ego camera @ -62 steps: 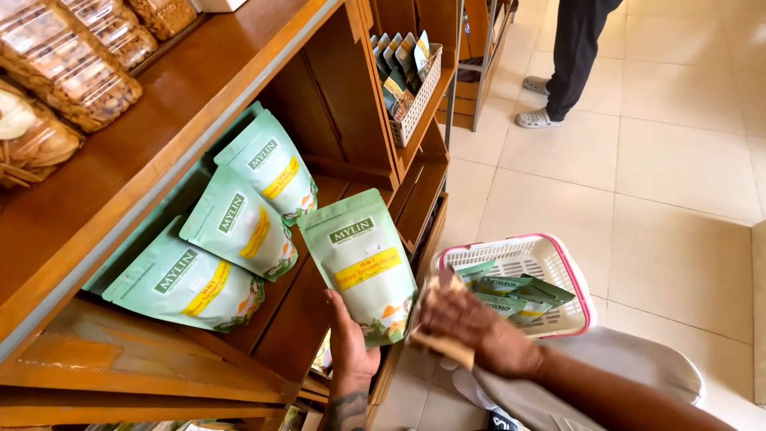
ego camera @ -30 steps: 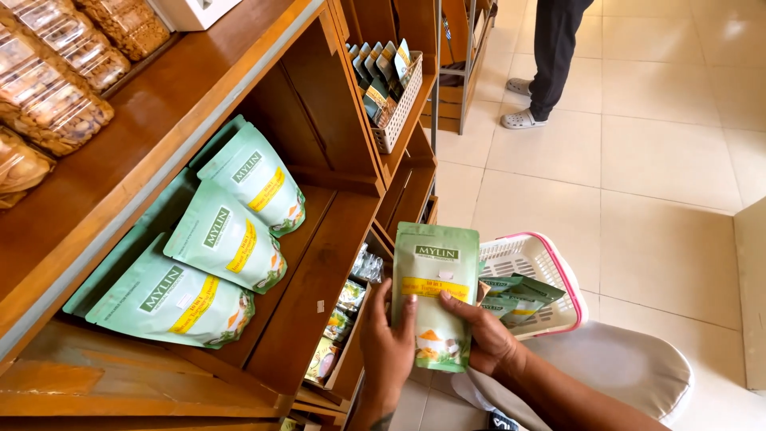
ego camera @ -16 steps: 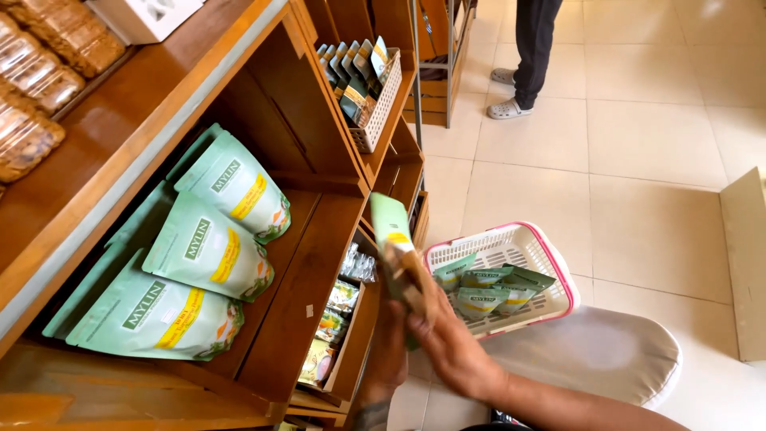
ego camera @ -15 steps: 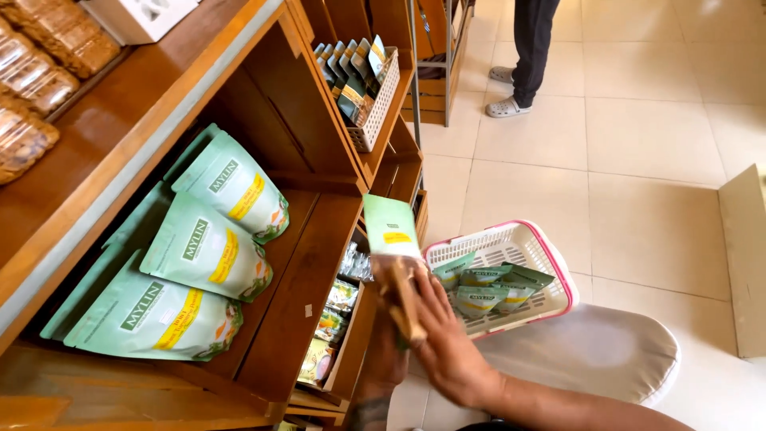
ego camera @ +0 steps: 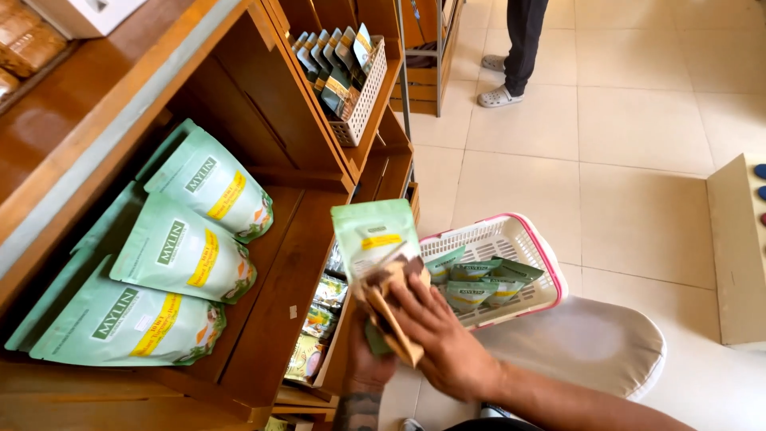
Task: Wiping down packaged product bags and wooden shelves with a cleaning cloth in a grocery store aisle.
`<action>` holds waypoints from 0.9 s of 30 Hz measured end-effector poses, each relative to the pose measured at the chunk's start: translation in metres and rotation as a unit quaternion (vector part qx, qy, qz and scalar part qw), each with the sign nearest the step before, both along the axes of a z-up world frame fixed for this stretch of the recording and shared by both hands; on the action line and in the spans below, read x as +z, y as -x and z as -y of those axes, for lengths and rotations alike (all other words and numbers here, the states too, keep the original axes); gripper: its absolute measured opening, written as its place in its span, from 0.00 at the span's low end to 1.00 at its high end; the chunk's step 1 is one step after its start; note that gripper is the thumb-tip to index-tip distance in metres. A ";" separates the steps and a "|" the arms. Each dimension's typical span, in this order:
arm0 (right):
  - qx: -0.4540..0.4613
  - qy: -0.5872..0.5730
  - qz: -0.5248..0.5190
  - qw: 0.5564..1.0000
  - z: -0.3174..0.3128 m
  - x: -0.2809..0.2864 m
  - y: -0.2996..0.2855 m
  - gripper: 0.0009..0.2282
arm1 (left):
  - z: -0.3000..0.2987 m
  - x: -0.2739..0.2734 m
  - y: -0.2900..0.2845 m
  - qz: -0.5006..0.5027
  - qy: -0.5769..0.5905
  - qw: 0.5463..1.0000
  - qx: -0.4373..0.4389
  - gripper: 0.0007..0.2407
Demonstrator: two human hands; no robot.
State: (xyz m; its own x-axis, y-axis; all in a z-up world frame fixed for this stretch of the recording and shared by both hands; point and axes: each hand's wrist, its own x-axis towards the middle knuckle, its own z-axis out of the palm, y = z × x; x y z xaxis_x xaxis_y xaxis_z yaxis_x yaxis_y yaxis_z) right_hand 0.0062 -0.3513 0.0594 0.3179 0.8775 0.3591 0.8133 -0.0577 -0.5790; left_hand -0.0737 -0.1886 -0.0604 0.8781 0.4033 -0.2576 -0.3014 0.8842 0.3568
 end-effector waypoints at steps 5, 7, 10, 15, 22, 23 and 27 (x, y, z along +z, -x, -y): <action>0.023 -0.098 -0.228 0.969 0.026 -0.025 -0.023 0.29 | -0.013 -0.020 0.005 -0.014 -0.063 0.997 -0.043 0.27; 0.011 -0.165 -0.395 0.904 0.031 -0.034 -0.055 0.27 | -0.010 -0.021 -0.004 -0.014 -0.132 0.989 -0.070 0.28; -0.244 -0.054 -0.455 0.855 0.044 -0.034 -0.116 0.21 | 0.009 0.016 -0.025 -0.076 -0.222 0.959 -0.159 0.30; -0.210 0.086 -0.421 0.878 0.056 0.037 -0.178 0.17 | 0.035 0.069 -0.077 -0.060 -0.699 0.711 -0.043 0.39; -0.241 0.280 -0.426 0.826 0.044 0.074 -0.227 0.22 | 0.055 0.012 -0.146 -0.034 -0.793 0.609 -0.019 0.39; -0.221 0.309 -0.379 0.844 0.043 0.070 -0.234 0.19 | 0.056 0.002 -0.155 -0.042 -0.813 0.581 -0.009 0.39; -0.174 0.329 -0.273 0.887 0.039 0.028 -0.271 0.14 | 0.053 -0.032 -0.194 -0.080 -0.862 0.500 0.003 0.42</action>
